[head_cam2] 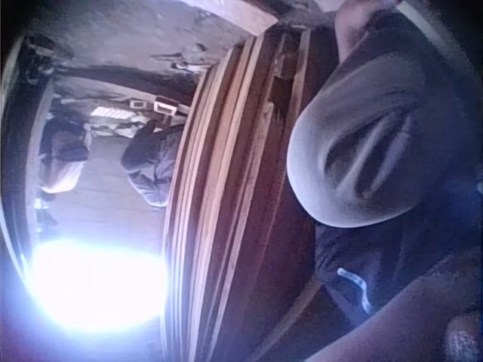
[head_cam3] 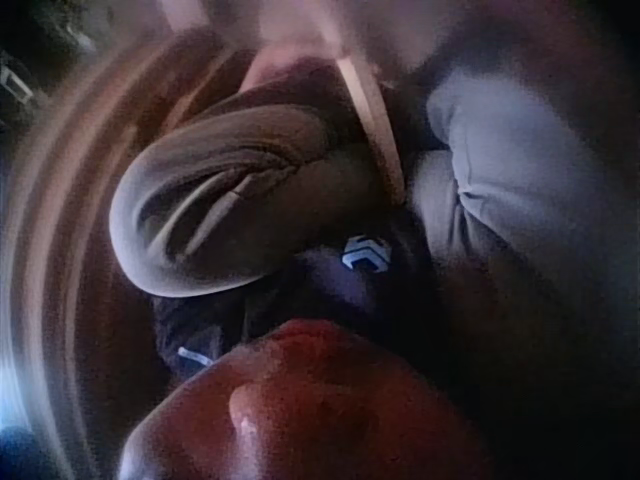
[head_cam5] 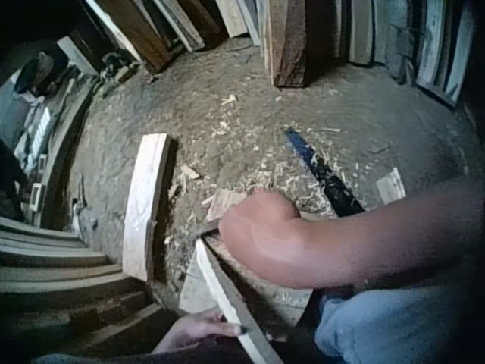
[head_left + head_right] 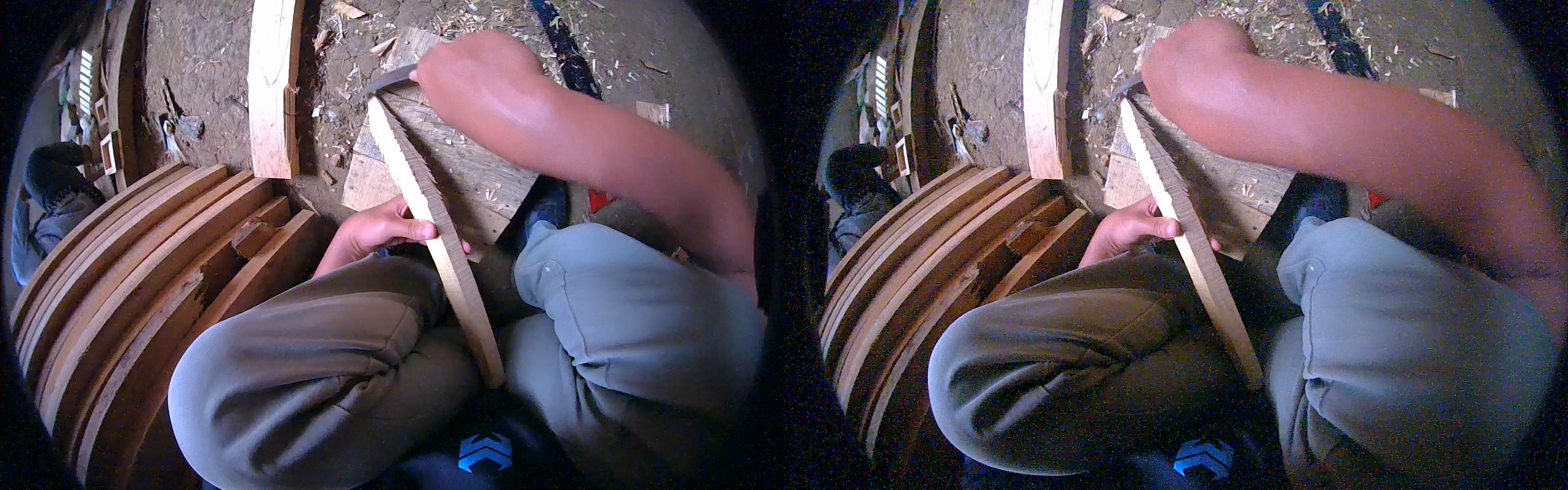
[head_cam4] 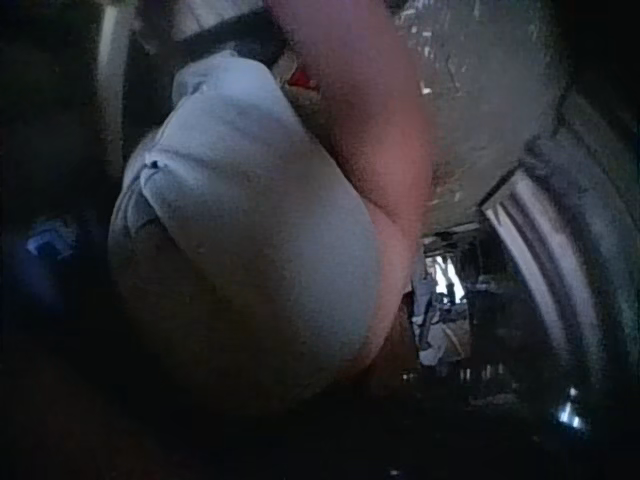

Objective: The person sits on the floor and uses a curved knife to shave thin strips from a long, narrow piece of wood. The person holds the wood with the left hand and repeatedly draws the knife along its length to remove shavings.

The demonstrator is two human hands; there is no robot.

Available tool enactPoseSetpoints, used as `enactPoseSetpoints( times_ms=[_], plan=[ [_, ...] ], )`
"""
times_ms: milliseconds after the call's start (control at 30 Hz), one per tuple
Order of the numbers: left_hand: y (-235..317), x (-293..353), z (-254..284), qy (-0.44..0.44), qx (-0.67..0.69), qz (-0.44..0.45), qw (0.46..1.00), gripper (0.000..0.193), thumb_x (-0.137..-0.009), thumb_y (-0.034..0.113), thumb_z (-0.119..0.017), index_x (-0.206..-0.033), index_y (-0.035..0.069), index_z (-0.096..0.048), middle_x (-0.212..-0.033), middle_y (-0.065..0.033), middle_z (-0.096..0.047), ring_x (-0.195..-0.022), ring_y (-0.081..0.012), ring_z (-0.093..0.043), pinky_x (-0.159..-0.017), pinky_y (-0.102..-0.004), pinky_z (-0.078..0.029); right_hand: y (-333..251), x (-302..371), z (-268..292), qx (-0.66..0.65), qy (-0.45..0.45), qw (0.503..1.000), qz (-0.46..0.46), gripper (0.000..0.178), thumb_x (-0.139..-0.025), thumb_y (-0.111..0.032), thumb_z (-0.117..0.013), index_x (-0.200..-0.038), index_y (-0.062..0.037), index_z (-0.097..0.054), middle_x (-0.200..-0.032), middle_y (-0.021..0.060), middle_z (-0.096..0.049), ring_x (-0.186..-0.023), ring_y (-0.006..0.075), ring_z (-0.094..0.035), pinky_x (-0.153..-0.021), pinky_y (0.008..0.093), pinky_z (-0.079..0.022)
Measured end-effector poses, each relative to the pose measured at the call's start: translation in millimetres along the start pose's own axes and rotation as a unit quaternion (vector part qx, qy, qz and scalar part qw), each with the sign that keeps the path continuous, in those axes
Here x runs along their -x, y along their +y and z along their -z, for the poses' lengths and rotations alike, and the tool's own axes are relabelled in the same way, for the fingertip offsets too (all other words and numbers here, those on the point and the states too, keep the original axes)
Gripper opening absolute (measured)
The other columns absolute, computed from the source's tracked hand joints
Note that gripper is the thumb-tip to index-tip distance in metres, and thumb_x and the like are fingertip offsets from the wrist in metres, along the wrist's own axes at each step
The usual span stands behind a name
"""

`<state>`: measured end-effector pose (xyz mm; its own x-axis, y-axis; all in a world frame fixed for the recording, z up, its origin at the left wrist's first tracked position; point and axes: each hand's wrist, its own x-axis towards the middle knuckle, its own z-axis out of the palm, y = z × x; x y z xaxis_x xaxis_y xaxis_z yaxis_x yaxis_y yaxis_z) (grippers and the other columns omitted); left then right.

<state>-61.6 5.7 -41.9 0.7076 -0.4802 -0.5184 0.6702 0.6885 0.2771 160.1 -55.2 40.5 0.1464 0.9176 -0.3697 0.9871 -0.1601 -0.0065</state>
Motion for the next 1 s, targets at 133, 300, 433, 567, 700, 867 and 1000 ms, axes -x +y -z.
enactPoseSetpoints(
  times_ms=[133,300,433,567,700,867,1000],
  plan=[
    [-2,0,2,0.014,-0.003,0.008,1.0,0.062,-0.075,0.025,-0.079,-0.122,-0.004,-0.052,-0.109,-0.0237,-0.067,-0.103,-0.0333,-0.066,-0.095,-0.0419,-0.049,-12,6,3,-0.028,-0.028,0.998,-0.038,0.017,-0.09,-0.015,-0.058,-0.083,-0.0057,-0.071,-0.075,0.0123,-0.07,-0.074,0.0248,-0.072,-0.06,0.0355,-0.058],
    [-3,0,2,0.011,0.002,0.005,1.0,0.059,-0.078,0.023,-0.077,-0.123,-0.005,-0.052,-0.109,-0.0245,-0.067,-0.105,-0.0339,-0.065,-0.097,-0.0422,-0.047,-17,10,-2,-0.009,-0.004,1.0,-0.018,0.018,-0.09,-0.014,-0.058,-0.081,-0.0065,-0.071,-0.076,0.0116,-0.071,-0.074,0.0244,-0.072,-0.059,0.0354,-0.058],
    [1,1,-2,0.012,0.003,0.006,1.0,0.064,-0.078,0.021,-0.077,-0.128,-0.004,-0.046,-0.109,-0.0252,-0.066,-0.106,-0.0347,-0.065,-0.098,-0.0445,-0.047,-25,4,8,0.003,-0.086,0.995,-0.056,0.012,-0.087,-0.01,-0.059,-0.087,-0.0045,-0.069,-0.081,0.0117,-0.072,-0.079,0.024,-0.073,-0.061,0.0347,-0.058],
    [1,0,-1,0.015,0.011,0.016,1.0,0.072,-0.076,0.019,-0.078,-0.133,-0.003,-0.041,-0.11,-0.0268,-0.065,-0.105,-0.0361,-0.065,-0.097,-0.0467,-0.048,-37,-4,-2,-0.008,-0.068,0.993,-0.093,0.012,-0.085,-0.006,-0.06,-0.095,-0.0025,-0.067,-0.085,0.0119,-0.072,-0.082,0.0237,-0.073,-0.062,0.0333,-0.059],
    [0,1,2,-0.003,0.003,0.008,1.0,0.061,-0.079,0.019,-0.075,-0.128,-0.004,-0.046,-0.109,-0.0258,-0.066,-0.106,-0.035,-0.065,-0.098,-0.045,-0.047,-34,-21,-5,0.025,-0.062,0.996,-0.063,0.01,-0.085,-0.004,-0.061,-0.092,-0.0045,-0.068,-0.086,0.01,-0.073,-0.082,0.023,-0.073,-0.062,0.0327,-0.059],
    [2,1,0,-0.028,0.0,-0.011,1.0,0.046,-0.084,0.021,-0.072,-0.118,-0.007,-0.056,-0.109,-0.0235,-0.067,-0.107,-0.0328,-0.065,-0.1,-0.0416,-0.046,-18,-14,7,0.022,-0.059,0.998,-0.024,0.014,-0.088,-0.012,-0.06,-0.083,-0.006,-0.071,-0.078,0.0108,-0.071,-0.074,0.0248,-0.072,-0.059,0.0338,-0.058],
    [0,0,2,-0.015,-0.008,-0.012,1.0,0.051,-0.081,0.021,-0.075,-0.119,-0.006,-0.054,-0.109,-0.0245,-0.067,-0.106,-0.0333,-0.065,-0.099,-0.0425,-0.047,-15,8,8,0.007,-0.015,1.0,-0.024,0.023,-0.092,-0.021,-0.057,-0.081,-0.0054,-0.07,-0.07,0.0121,-0.069,-0.069,0.0261,-0.071,-0.056,0.0347,-0.057]
  ],
)
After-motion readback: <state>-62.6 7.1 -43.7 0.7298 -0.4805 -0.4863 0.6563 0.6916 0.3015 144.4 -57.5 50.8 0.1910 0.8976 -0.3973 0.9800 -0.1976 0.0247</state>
